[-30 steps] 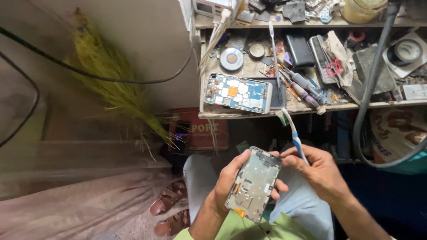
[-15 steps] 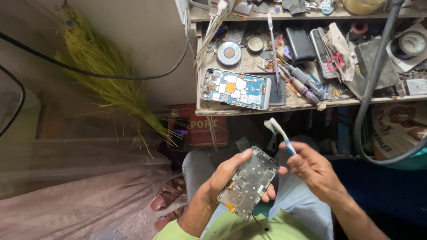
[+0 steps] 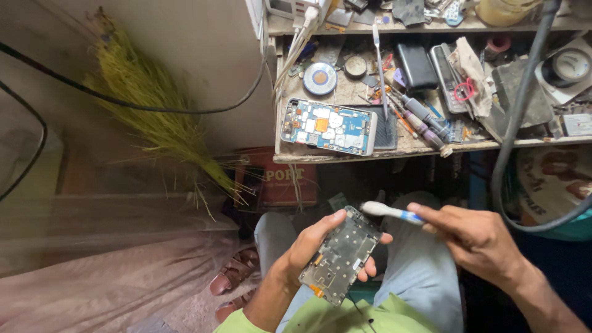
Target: The person cleans the motherboard and internal chassis of a disassembled mobile phone using a toothbrush and a cotton swab.
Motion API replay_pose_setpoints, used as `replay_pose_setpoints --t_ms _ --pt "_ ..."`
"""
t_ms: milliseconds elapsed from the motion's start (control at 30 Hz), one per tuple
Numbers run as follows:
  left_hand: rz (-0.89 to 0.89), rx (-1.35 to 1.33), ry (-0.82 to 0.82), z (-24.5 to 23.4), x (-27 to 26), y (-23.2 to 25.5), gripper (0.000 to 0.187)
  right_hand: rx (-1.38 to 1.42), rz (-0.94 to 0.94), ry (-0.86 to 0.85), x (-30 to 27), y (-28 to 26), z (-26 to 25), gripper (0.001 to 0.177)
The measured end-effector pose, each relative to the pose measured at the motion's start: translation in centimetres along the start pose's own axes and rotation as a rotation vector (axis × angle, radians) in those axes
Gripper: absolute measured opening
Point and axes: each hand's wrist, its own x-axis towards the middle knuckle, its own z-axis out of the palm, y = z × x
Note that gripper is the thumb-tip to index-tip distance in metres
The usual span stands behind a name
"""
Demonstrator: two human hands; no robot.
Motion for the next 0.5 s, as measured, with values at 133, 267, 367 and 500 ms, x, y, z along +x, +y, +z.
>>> replay_pose_setpoints --t_ms 133,267,367,500 --pt "0.069 0.046 0.037 1.4 -0.1 0.4 0.077 -0.076 0.083 0.067 1.0 -0.6 -1.4 0.051" --pt "0.200 0.062 0.103 3.8 -0.8 2.0 0.079 0.097 0.179 0.477 1.4 -1.3 -4.0 0.039" --pt "0.368 0.119 0.154 5.3 -0.5 3.2 0.079 -0.153 0.146 0.740 3.6 -1.3 -5.4 0.028" --pt "0.541 0.217 0.238 6.5 -0.3 4.2 0.079 -0.316 0.162 0.845 6.9 0.7 -6.3 0.022"
